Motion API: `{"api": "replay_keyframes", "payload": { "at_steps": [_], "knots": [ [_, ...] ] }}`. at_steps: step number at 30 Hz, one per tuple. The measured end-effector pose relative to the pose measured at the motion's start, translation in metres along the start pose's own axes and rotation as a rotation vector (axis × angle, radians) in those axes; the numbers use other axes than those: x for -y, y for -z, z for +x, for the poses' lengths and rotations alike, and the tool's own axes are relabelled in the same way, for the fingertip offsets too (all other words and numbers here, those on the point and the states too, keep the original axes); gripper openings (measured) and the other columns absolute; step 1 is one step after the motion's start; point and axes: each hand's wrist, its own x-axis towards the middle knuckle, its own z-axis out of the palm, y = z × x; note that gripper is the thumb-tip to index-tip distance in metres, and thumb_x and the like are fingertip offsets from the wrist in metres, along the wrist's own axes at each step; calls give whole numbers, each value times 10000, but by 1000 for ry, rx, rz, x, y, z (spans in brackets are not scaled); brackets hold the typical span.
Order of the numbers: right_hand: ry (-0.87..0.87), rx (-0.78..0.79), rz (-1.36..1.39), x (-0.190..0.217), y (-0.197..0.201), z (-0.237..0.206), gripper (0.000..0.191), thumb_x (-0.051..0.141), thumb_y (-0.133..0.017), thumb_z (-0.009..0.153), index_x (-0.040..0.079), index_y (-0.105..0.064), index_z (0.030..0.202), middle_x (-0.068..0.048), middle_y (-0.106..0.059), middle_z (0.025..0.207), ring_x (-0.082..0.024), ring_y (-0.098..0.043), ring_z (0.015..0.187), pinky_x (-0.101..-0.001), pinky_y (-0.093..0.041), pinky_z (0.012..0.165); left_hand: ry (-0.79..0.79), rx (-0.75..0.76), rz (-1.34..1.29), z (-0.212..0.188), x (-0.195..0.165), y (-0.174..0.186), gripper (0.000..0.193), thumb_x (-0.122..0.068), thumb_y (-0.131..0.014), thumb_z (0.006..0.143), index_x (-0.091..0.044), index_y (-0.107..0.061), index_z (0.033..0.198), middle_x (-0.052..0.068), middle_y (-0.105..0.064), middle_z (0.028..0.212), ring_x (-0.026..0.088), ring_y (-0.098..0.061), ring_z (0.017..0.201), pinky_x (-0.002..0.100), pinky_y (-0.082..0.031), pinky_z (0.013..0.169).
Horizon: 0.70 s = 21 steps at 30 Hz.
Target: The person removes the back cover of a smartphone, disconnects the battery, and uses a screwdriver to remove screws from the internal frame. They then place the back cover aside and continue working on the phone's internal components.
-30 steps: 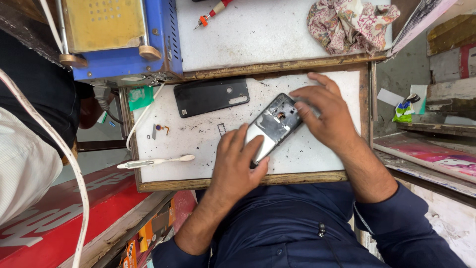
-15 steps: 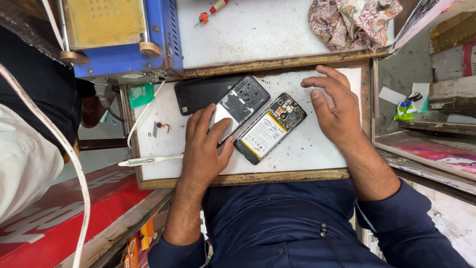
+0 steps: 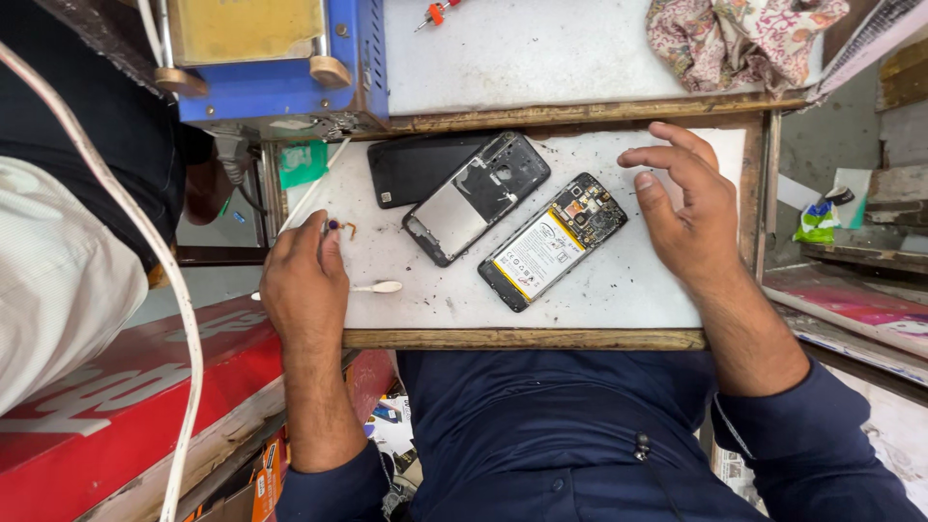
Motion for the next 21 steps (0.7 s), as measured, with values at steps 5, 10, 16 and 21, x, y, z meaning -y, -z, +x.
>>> {"api": "replay_keyframes", "payload": {
  "at_steps": [5, 10, 16, 21],
  "knots": [
    [49, 3, -52, -4, 0, 4, 141, 50, -662, 1052, 55, -721, 1180, -86, -741, 1203, -320, -570, 1397, -412, -438, 1185, -24, 3, -7, 6, -5, -1, 203, -120, -784, 915, -81, -760, 1113, 108, -690, 1004, 324, -670, 933, 450, -540, 807],
    [-156, 25, -101, -2, 2, 4, 155, 88, -706, 1007, 76, -768, 1149, -60, -753, 964, -189, -672, 874, -323, -543, 794, 121, 144, -266, 10, -17, 4, 119, -88, -792, 923, -53, -745, 1027, 79, -734, 897, 236, -675, 742, 368, -532, 690],
    [-184, 310, -122, 4, 8, 8, 173, 148, -776, 884, 100, -776, 1050, -56, -743, 822, -142, -636, 622, -313, -513, 576, -5, 484, -896, 5, -107, -46, 194, -122, -801, 896, -57, -755, 1073, 50, -789, 941, 121, -735, 819, 260, -601, 738],
    [-153, 415, -147, 12, 14, 12, 243, 174, -779, 805, 129, -768, 1044, -15, -744, 824, -155, -629, 607, -307, -511, 578, -204, 620, -756, 22, -172, -69, 172, -142, -753, 907, -64, -760, 1060, 117, -787, 916, 224, -784, 814, 332, -606, 719]
  ]
}}
